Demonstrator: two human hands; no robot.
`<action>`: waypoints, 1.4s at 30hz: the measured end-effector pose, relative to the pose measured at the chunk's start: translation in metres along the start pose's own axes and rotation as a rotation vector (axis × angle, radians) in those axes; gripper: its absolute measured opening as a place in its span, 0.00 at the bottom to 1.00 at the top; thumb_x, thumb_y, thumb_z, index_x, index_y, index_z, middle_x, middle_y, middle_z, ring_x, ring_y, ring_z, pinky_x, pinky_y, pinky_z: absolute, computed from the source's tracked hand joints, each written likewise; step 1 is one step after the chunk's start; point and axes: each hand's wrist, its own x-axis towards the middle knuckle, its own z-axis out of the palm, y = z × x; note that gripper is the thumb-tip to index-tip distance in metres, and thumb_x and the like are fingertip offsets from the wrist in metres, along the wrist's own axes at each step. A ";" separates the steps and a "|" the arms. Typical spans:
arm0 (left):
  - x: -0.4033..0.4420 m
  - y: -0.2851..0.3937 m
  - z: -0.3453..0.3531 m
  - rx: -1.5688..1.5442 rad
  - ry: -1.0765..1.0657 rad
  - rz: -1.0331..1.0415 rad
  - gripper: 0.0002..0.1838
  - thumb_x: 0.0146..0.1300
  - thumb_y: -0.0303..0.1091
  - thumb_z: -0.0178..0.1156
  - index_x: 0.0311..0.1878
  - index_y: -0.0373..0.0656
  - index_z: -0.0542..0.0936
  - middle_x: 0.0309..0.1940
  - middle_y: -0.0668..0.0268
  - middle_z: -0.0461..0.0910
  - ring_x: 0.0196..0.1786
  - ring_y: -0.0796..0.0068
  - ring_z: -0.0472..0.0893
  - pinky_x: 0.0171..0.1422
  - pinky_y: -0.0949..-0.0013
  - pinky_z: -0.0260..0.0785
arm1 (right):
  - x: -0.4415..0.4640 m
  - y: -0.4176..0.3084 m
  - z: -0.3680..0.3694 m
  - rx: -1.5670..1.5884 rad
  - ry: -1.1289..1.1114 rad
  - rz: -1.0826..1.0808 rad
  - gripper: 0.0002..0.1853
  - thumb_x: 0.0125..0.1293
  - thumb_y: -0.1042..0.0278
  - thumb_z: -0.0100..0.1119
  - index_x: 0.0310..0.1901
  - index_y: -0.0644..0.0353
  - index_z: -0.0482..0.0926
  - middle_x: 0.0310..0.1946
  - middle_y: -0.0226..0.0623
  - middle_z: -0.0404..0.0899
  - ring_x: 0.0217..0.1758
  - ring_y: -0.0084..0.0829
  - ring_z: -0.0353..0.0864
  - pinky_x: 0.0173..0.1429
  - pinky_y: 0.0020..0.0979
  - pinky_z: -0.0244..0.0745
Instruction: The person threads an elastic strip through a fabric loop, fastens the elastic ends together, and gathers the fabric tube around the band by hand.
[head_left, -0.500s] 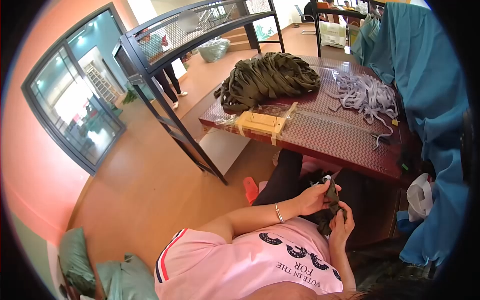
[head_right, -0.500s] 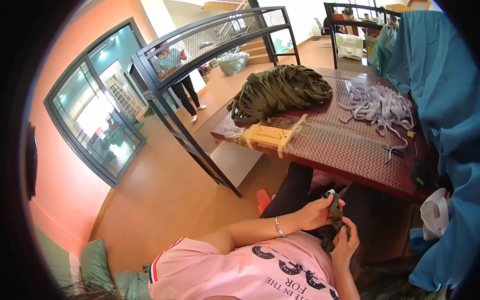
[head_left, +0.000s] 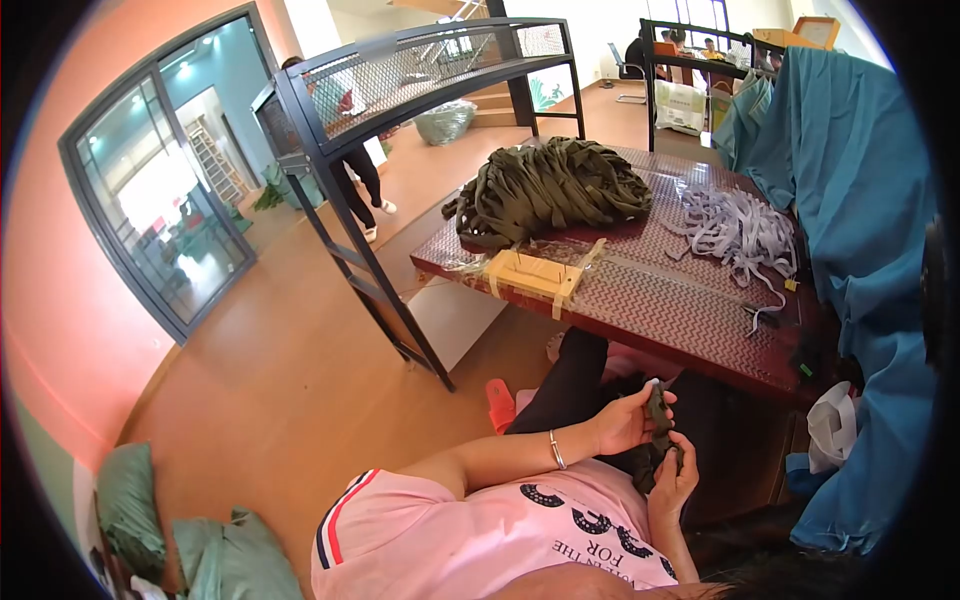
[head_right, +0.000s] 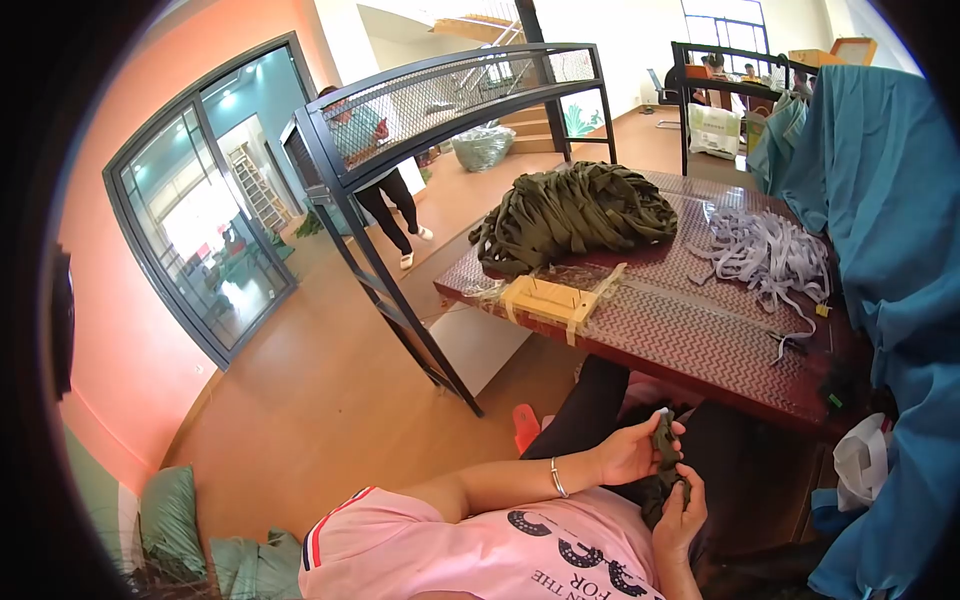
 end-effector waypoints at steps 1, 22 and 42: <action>0.000 -0.001 -0.001 -0.015 -0.005 -0.005 0.23 0.70 0.56 0.44 0.56 0.51 0.73 0.41 0.73 0.79 0.48 0.75 0.77 0.55 0.66 0.68 | 0.000 -0.001 0.000 0.052 -0.007 0.031 0.12 0.70 0.76 0.43 0.50 0.61 0.75 0.24 0.20 0.67 0.19 0.09 0.55 0.22 0.16 0.47; 0.007 -0.014 -0.017 0.005 0.070 -0.169 0.14 0.70 0.45 0.47 0.50 0.51 0.76 0.46 0.75 0.79 0.49 0.77 0.76 0.53 0.70 0.65 | 0.002 -0.013 0.013 0.146 0.023 0.086 0.10 0.71 0.71 0.44 0.49 0.57 0.73 0.23 0.19 0.63 0.18 0.08 0.52 0.21 0.15 0.44; -0.010 0.014 -0.016 0.361 0.141 0.066 0.12 0.70 0.45 0.51 0.36 0.47 0.71 0.21 0.72 0.69 0.20 0.83 0.68 0.21 0.80 0.58 | 0.053 -0.208 0.009 0.665 -0.748 -0.251 0.25 0.68 0.44 0.51 0.29 0.63 0.72 0.30 0.34 0.62 0.29 0.25 0.61 0.29 0.27 0.57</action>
